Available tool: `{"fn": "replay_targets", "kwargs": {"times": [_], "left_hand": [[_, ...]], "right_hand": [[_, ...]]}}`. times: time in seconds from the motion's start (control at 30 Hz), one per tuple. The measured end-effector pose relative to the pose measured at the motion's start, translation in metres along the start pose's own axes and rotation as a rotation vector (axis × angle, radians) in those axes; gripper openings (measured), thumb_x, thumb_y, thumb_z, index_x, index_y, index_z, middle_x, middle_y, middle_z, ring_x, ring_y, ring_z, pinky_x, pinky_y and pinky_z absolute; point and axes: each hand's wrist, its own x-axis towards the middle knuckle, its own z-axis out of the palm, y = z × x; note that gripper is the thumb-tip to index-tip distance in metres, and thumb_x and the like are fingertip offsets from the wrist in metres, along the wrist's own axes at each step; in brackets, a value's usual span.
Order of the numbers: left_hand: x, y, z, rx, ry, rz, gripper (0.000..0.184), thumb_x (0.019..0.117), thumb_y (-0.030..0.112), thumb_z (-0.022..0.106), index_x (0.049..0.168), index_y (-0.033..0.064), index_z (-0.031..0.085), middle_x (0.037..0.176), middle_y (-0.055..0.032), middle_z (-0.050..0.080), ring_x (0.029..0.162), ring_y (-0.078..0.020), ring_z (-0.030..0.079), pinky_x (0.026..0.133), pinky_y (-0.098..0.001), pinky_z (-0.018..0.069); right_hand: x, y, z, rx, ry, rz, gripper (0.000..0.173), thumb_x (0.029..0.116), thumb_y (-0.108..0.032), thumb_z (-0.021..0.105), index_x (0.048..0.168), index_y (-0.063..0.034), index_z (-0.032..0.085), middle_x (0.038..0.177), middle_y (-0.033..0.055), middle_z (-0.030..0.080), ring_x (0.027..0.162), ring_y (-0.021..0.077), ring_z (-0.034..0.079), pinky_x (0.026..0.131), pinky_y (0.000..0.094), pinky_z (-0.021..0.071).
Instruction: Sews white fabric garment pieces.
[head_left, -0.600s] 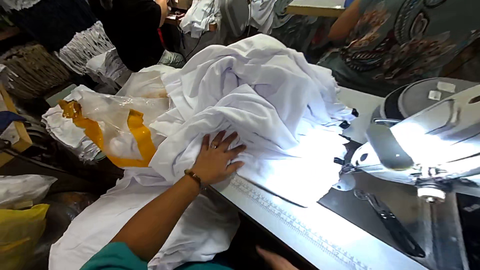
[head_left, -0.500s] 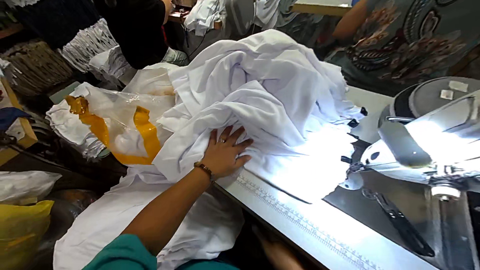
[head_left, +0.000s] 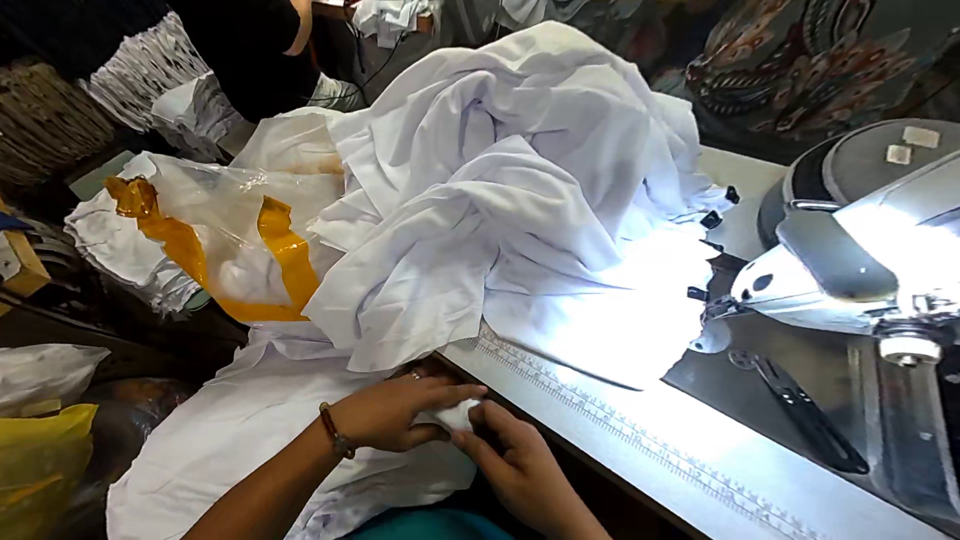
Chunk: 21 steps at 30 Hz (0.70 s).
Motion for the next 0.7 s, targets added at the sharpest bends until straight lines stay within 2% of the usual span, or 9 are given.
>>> {"fn": "replay_targets", "kwargs": {"times": [0.13, 0.23, 0.3, 0.37, 0.47, 0.53, 0.63, 0.67, 0.7], "left_hand": [[-0.015, 0.01, -0.031, -0.177, 0.25, 0.081, 0.03, 0.0874, 0.022, 0.076, 0.107, -0.0013, 0.073, 0.121, -0.0114, 0.071, 0.12, -0.0152, 0.065, 0.105, -0.0343, 0.0534], [-0.039, 0.02, -0.054, -0.275, 0.457, 0.102, 0.023, 0.094, 0.027, 0.073, 0.105, 0.0062, 0.072, 0.105, -0.0021, 0.076, 0.106, -0.0123, 0.072, 0.103, -0.0392, 0.0576], [-0.053, 0.038, -0.068, -0.266, 0.602, 0.097, 0.018, 0.0962, 0.035, 0.071, 0.103, 0.0181, 0.071, 0.094, 0.0082, 0.073, 0.09, -0.0045, 0.071, 0.085, -0.0282, 0.062], [-0.061, 0.064, -0.087, -0.221, 0.723, 0.108, 0.016, 0.0963, 0.039, 0.07, 0.109, 0.0292, 0.071, 0.094, 0.0169, 0.07, 0.084, 0.0037, 0.067, 0.075, -0.0165, 0.0583], [-0.065, 0.109, -0.115, -0.078, 0.807, 0.132, 0.017, 0.0944, 0.036, 0.074, 0.109, 0.0303, 0.067, 0.097, 0.0183, 0.068, 0.086, 0.0039, 0.066, 0.075, -0.0143, 0.0566], [-0.063, 0.135, -0.128, -0.111, 0.866, 0.176, 0.026, 0.0878, 0.032, 0.081, 0.106, 0.0239, 0.066, 0.094, 0.0128, 0.07, 0.085, -0.0021, 0.067, 0.075, -0.0191, 0.058], [-0.086, 0.121, -0.142, -0.215, 0.839, 0.365, 0.039, 0.0854, 0.018, 0.084, 0.117, 0.007, 0.063, 0.108, -0.0004, 0.072, 0.099, -0.0118, 0.07, 0.087, -0.0272, 0.0607], [-0.101, 0.104, -0.147, -0.192, 0.803, 0.332, 0.035, 0.085, 0.012, 0.083, 0.115, 0.0037, 0.067, 0.109, -0.001, 0.072, 0.1, -0.0094, 0.07, 0.088, -0.0245, 0.0596], [-0.111, 0.102, -0.15, -0.164, 0.792, 0.126, 0.027, 0.0828, 0.006, 0.082, 0.108, 0.0047, 0.071, 0.106, 0.0025, 0.073, 0.099, -0.0037, 0.069, 0.088, -0.0204, 0.0579]], "right_hand": [[0.035, -0.041, -0.005, 0.292, -0.012, 0.068, 0.008, 0.0989, -0.018, 0.063, 0.099, -0.0106, 0.066, 0.085, -0.0058, 0.068, 0.076, -0.0006, 0.064, 0.071, 0.0174, 0.0552], [0.044, -0.04, 0.002, 0.429, -0.118, 0.051, 0.022, 0.0982, -0.018, 0.065, 0.118, -0.0075, 0.067, 0.094, -0.0011, 0.07, 0.084, 0.0048, 0.067, 0.078, 0.0235, 0.058], [0.044, -0.038, 0.012, 0.398, -0.215, -0.047, 0.023, 0.1014, -0.018, 0.061, 0.116, -0.001, 0.067, 0.096, 0.0001, 0.07, 0.087, 0.0021, 0.066, 0.081, 0.0224, 0.0567], [0.043, -0.044, 0.019, 0.367, -0.267, -0.133, 0.024, 0.1026, -0.018, 0.058, 0.112, 0.0014, 0.069, 0.1, 0.0027, 0.069, 0.094, 0.0022, 0.064, 0.087, 0.0223, 0.0542], [0.05, -0.072, 0.022, 0.386, -0.269, -0.175, 0.04, 0.1055, -0.025, 0.055, 0.14, -0.0045, 0.056, 0.124, 0.0086, 0.063, 0.109, 0.0107, 0.063, 0.093, 0.0294, 0.0549], [0.062, -0.096, 0.019, 0.466, -0.263, -0.215, 0.046, 0.1078, -0.027, 0.05, 0.151, -0.0086, 0.046, 0.133, 0.006, 0.059, 0.101, 0.006, 0.064, 0.085, 0.0253, 0.0571], [0.08, -0.138, 0.008, 0.618, -0.277, -0.363, 0.038, 0.105, -0.009, 0.048, 0.142, 0.0002, 0.051, 0.113, 0.0031, 0.067, 0.08, -0.0019, 0.062, 0.07, 0.0157, 0.054], [0.083, -0.152, 0.002, 0.637, -0.277, -0.418, 0.035, 0.1017, -0.002, 0.049, 0.136, 0.0045, 0.055, 0.102, 0.0022, 0.068, 0.078, -0.0038, 0.06, 0.071, 0.0134, 0.052], [0.084, -0.165, -0.003, 0.639, -0.257, -0.479, 0.031, 0.0978, 0.004, 0.05, 0.127, 0.0082, 0.06, 0.092, 0.0013, 0.066, 0.074, -0.0057, 0.056, 0.068, 0.0109, 0.0486]]}}
